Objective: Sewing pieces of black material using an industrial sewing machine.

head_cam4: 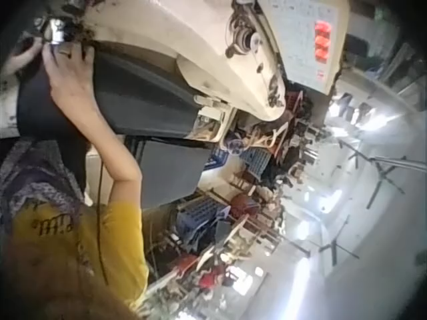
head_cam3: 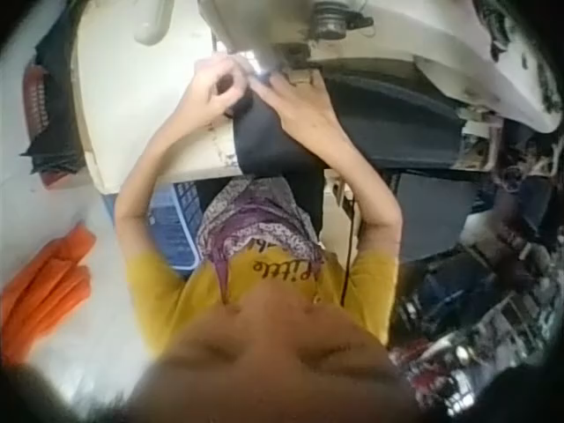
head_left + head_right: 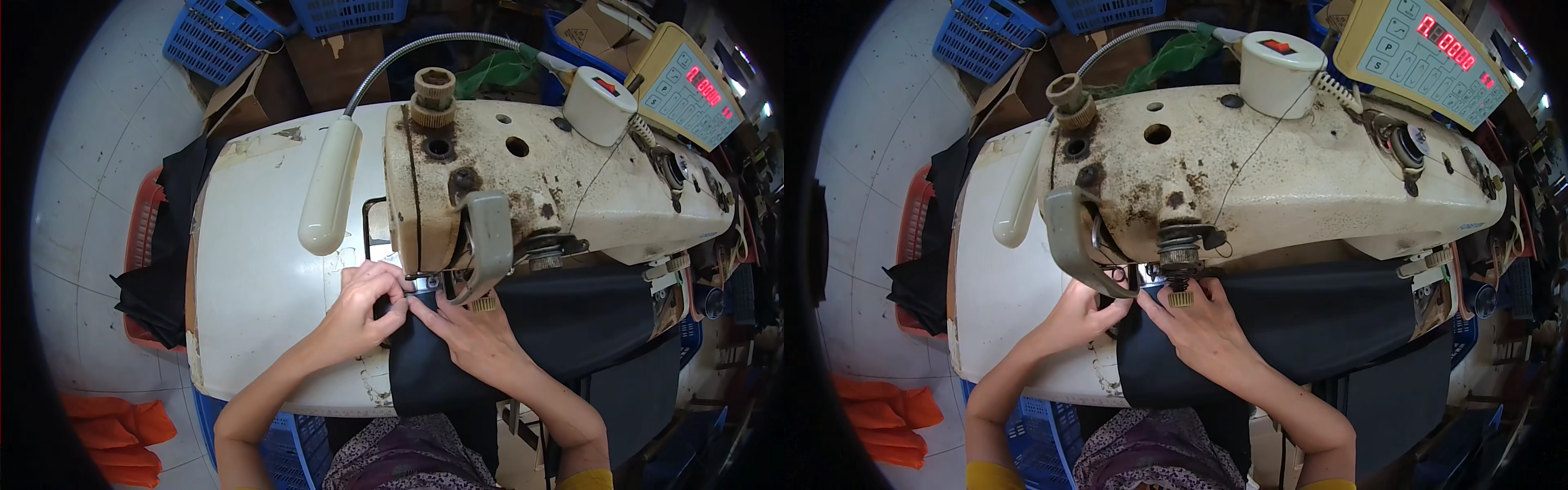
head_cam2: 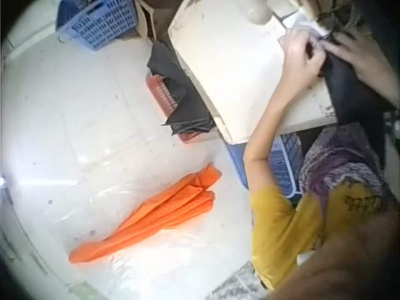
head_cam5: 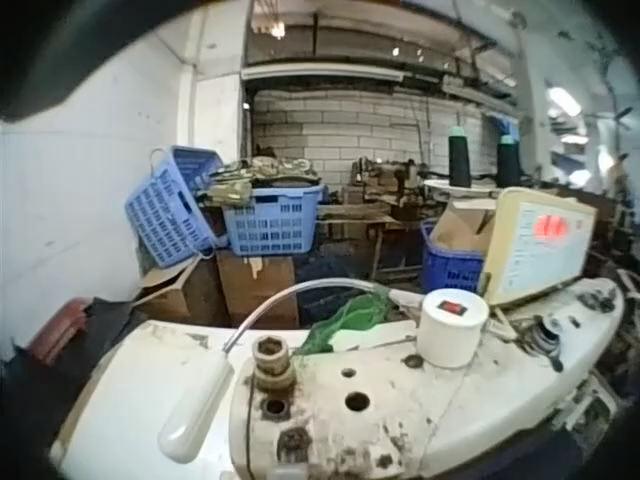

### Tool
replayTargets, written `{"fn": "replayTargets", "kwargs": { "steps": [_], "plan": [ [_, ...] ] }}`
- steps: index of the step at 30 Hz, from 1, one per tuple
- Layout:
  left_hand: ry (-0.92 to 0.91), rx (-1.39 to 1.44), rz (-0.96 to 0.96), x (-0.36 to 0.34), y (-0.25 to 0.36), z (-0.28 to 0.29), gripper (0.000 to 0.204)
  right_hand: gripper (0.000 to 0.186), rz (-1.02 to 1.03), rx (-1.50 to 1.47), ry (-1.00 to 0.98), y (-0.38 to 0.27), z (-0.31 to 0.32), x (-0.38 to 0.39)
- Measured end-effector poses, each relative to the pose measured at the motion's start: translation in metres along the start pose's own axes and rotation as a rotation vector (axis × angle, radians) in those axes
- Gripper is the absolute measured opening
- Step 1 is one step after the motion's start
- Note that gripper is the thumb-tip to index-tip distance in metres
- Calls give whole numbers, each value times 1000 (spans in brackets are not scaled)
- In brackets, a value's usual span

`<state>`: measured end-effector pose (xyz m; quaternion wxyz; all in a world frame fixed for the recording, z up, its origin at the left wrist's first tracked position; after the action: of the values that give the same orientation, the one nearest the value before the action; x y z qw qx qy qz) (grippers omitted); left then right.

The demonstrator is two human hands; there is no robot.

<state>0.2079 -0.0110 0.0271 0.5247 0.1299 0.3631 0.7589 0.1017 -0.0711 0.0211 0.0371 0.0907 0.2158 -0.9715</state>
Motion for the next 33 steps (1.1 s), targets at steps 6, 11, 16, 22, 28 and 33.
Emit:
{"fn": "replayTargets", "kwargs": {
  "steps": [6, 11, 16, 22, 28, 33],
  "plan": [
    [-200, 77, -33, -4, -6, -13, 6, 63, 54, -30, 97, -1, 8, 2],
    [-260, 5, -94, -11, 8, -5, 7, 57, 54, -117, 190, 7, 11, 8],
    [-302, 37, -41, -10, 2, -7, 9, 48, 68, -189, 295, 7, 23, 10],
    [-172, -52, -72, -12, 4, -7, 8, 42, 56, -182, 307, 5, 28, 8],
    [-91, -120, 31, -16, 2, -10, 11, 40, 30, -231, 316, 10, 28, 11],
    [-68, -168, 142, -20, 3, -6, 15, 44, -20, -266, 277, 16, 23, 11]
  ]
}}
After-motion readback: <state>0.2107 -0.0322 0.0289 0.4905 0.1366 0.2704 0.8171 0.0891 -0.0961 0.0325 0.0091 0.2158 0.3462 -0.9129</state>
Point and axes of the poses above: each hand's wrist, its own x-axis away from the middle knuckle, its own z-axis out of the back of the hand, y = z × x, the point moved 10 cm from there along -x, towards the middle knuckle, and after that the axes turned 11 degrees about -x, right-handed, at the moved point
